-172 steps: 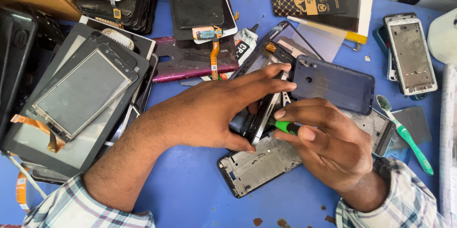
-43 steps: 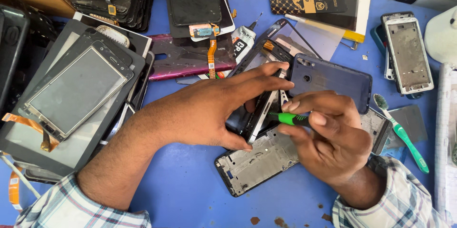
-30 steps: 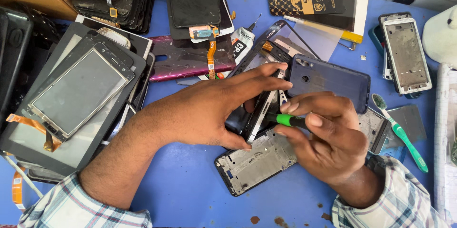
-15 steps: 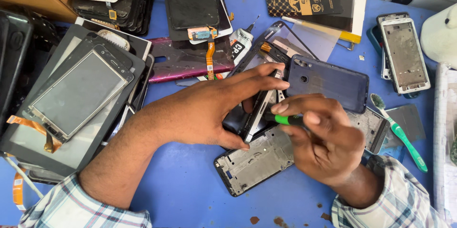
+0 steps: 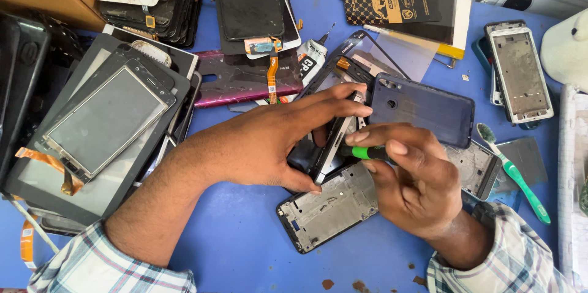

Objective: The person holds a phone frame on a cluttered workbench and uses a green-handled screwdriver to pry and work along the edge of the device, turning it over and repositioning it while continuing to work the seam between the frame and its back cover.

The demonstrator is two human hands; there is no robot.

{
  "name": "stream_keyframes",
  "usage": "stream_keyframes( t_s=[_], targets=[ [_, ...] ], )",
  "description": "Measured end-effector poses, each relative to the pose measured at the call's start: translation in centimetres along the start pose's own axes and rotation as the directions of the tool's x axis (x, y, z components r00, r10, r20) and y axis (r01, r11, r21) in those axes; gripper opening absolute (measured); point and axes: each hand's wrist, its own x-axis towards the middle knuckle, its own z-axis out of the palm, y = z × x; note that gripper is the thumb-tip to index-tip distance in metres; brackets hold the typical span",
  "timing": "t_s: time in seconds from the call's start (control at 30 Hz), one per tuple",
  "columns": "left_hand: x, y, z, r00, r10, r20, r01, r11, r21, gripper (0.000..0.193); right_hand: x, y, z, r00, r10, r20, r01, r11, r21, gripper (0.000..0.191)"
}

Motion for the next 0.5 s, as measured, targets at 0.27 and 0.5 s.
stream_keyframes(
  t_s=[0.27, 0.5],
  targets=[
    [-0.03, 0.0, 0.06, 1.0, -0.004, 0.0, 0.004, 1.0, 0.002, 0.115, 0.05, 0.46, 0.05, 0.997, -0.08, -0.007, 0.08, 0.996, -0.047, 0.074],
    [0.07, 0.32, -0.07, 0.998, -0.056, 0.026, 0.056, 0.998, 0.019, 0.116, 0.09, 0.41, 0.37, 0.999, -0.047, -0.008, 0.047, 0.994, 0.094, 0.07]
  ],
)
